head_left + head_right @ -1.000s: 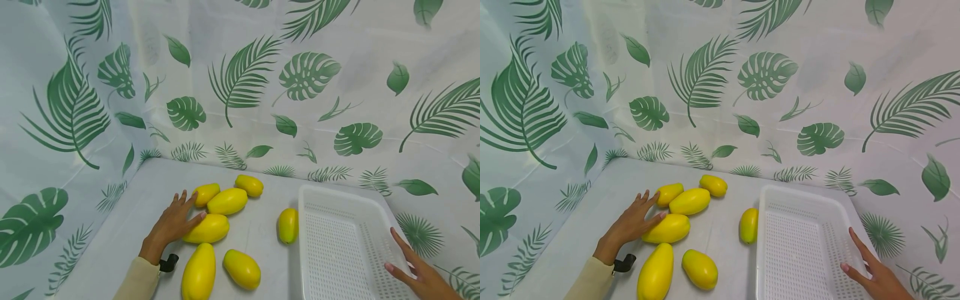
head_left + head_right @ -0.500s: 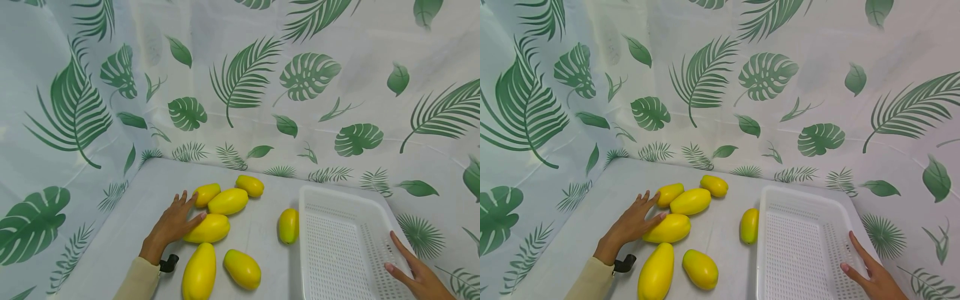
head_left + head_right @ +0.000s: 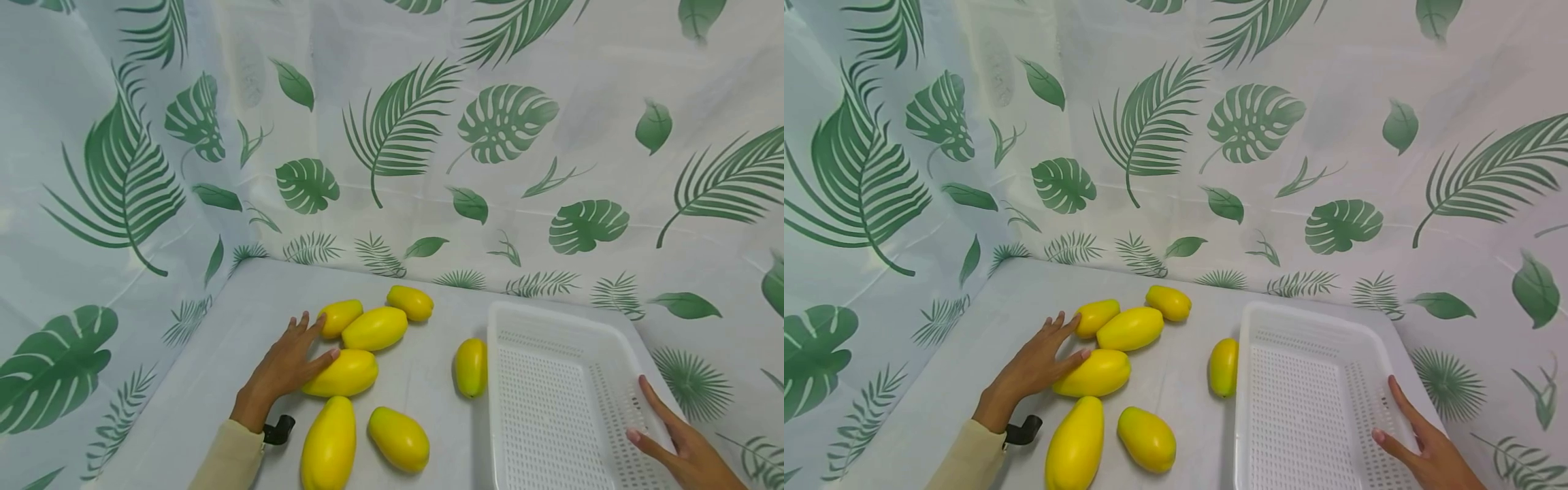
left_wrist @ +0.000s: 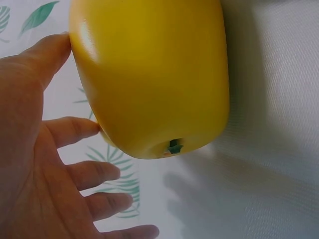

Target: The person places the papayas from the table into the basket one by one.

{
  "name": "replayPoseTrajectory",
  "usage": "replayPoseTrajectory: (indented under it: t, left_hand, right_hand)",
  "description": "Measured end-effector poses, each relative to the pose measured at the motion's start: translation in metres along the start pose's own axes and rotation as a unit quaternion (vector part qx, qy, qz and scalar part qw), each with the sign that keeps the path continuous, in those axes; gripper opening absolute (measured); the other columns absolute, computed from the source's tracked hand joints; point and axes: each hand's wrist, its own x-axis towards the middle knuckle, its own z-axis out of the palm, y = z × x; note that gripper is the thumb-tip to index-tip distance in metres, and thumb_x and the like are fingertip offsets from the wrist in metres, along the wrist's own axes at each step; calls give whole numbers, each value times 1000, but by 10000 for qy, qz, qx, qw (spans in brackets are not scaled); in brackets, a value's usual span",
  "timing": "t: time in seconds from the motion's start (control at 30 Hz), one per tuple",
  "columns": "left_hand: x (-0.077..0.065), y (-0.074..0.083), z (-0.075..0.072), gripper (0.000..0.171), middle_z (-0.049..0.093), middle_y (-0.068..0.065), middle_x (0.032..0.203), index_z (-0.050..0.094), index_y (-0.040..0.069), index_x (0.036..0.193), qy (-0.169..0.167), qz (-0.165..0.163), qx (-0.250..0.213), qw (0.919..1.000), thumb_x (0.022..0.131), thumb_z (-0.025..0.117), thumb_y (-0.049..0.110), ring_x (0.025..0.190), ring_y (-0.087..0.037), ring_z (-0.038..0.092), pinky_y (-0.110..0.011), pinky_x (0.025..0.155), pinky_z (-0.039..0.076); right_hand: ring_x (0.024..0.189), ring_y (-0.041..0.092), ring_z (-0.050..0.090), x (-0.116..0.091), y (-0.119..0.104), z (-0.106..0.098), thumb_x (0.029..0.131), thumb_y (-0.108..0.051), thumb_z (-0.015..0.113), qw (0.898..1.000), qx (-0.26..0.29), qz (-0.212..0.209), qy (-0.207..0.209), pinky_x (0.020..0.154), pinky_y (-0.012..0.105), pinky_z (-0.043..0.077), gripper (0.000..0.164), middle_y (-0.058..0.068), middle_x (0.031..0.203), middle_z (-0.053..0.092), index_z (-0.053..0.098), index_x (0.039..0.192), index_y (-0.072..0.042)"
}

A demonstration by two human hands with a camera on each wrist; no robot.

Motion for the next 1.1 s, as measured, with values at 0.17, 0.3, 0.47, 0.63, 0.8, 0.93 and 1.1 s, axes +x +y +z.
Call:
replayPoseTrajectory:
  t: [0.17, 0.3, 0.47, 0.63, 0.8, 0.93, 1.1]
  left_hand:
    - [1, -1, 1, 90, 15, -24, 176, 25, 15, 170, -21, -18, -53, 10000, 102, 54, 68, 162, -52, 12, -79, 122, 22]
    - [3, -1, 1, 90, 16, -25, 176, 26, 15, 170, -7, 44, -110, 9999, 102, 55, 67, 162, -52, 14, -78, 122, 23]
    - [5, -4, 1, 89, 18, -26, 175, 26, 13, 169, 15, 123, -178, 9998, 103, 57, 64, 161, -51, 20, -73, 125, 25]
    - [7, -8, -2, 88, 24, -26, 173, 27, 14, 169, 56, 189, -284, 9994, 102, 61, 61, 159, -48, 29, -70, 125, 29]
    - [12, -11, -6, 86, 31, -23, 172, 31, 14, 168, 204, 275, -358, 9988, 102, 65, 57, 157, -46, 35, -68, 125, 30]
    - [17, -13, -9, 83, 36, -22, 170, 34, 12, 167, 400, 394, -269, 9981, 102, 68, 51, 154, -47, 40, -68, 124, 32]
    - [24, -17, -11, 78, 45, -20, 165, 41, 12, 164, 683, 479, -369, 9958, 100, 74, 42, 152, -45, 44, -66, 123, 35]
  right_hand:
    - [138, 71, 42, 0, -2, 4, 109, -50, 56, 9996, -74, -227, 137, 84, 60, 64, 99, 38, 168, -18, -33, 152, -43]
    - [138, 72, 40, -1, -6, 5, 109, -50, 56, 9990, -195, -344, 213, 83, 59, 64, 99, 42, 167, -12, -31, 155, -41]
    - [139, 71, 40, -2, -10, 7, 108, -50, 56, 9997, -80, -236, 19, 85, 58, 65, 100, 41, 168, -13, -33, 152, -43]
    - [140, 72, 39, -1, -13, 9, 108, -50, 56, 9994, -90, -320, -14, 84, 58, 65, 99, 41, 168, -12, -33, 153, -44]
    - [137, 72, 42, -1, -12, 11, 109, -49, 56, 9988, -150, -458, 37, 82, 57, 65, 98, 43, 168, -7, -31, 154, -46]
    - [136, 72, 43, -1, -12, 12, 108, -50, 55, 9986, -210, -475, 38, 81, 58, 65, 98, 44, 168, -6, -31, 154, -46]
    - [139, 73, 39, 0, -12, 13, 108, -51, 55, 9992, -127, -385, -48, 82, 60, 64, 99, 42, 169, -9, -33, 153, -47]
